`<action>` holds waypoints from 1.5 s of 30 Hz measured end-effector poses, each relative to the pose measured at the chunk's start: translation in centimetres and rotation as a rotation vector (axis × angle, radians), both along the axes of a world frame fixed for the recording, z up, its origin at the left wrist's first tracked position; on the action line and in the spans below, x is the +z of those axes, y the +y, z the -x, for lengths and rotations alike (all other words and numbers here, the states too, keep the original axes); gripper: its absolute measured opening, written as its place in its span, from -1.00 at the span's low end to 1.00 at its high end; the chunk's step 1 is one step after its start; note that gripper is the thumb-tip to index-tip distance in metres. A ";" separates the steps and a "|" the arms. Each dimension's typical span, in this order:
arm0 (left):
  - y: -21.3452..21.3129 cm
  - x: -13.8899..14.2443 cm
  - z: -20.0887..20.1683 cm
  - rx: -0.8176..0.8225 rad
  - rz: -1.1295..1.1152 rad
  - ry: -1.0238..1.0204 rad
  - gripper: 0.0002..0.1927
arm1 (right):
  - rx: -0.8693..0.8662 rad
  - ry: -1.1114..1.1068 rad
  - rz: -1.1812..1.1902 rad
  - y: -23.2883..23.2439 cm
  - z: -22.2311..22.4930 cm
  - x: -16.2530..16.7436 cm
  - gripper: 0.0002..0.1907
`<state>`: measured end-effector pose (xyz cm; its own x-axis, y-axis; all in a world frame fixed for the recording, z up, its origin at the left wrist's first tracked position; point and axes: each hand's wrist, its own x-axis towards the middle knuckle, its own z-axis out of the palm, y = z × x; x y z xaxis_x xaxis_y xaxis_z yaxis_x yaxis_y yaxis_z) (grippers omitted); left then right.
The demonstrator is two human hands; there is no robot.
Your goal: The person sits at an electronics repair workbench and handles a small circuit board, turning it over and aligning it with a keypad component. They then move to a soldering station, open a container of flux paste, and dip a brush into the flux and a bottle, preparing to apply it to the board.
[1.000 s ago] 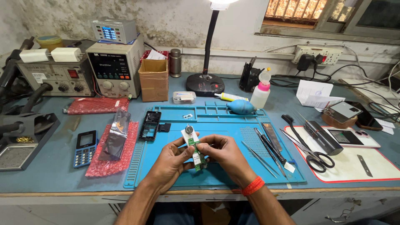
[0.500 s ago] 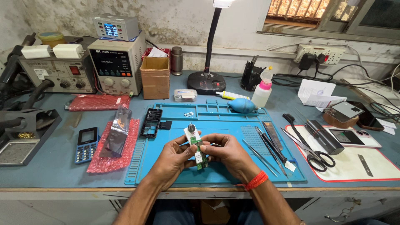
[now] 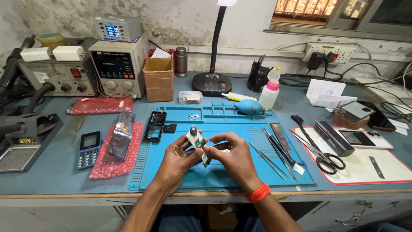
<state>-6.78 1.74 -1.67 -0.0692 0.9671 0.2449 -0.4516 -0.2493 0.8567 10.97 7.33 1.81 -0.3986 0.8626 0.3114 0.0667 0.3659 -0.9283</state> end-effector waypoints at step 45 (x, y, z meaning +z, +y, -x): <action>0.0 0.0 -0.2 -0.024 0.020 0.084 -0.34 | 0.193 -0.005 0.054 1.8 -1.0 -1.1 -0.73</action>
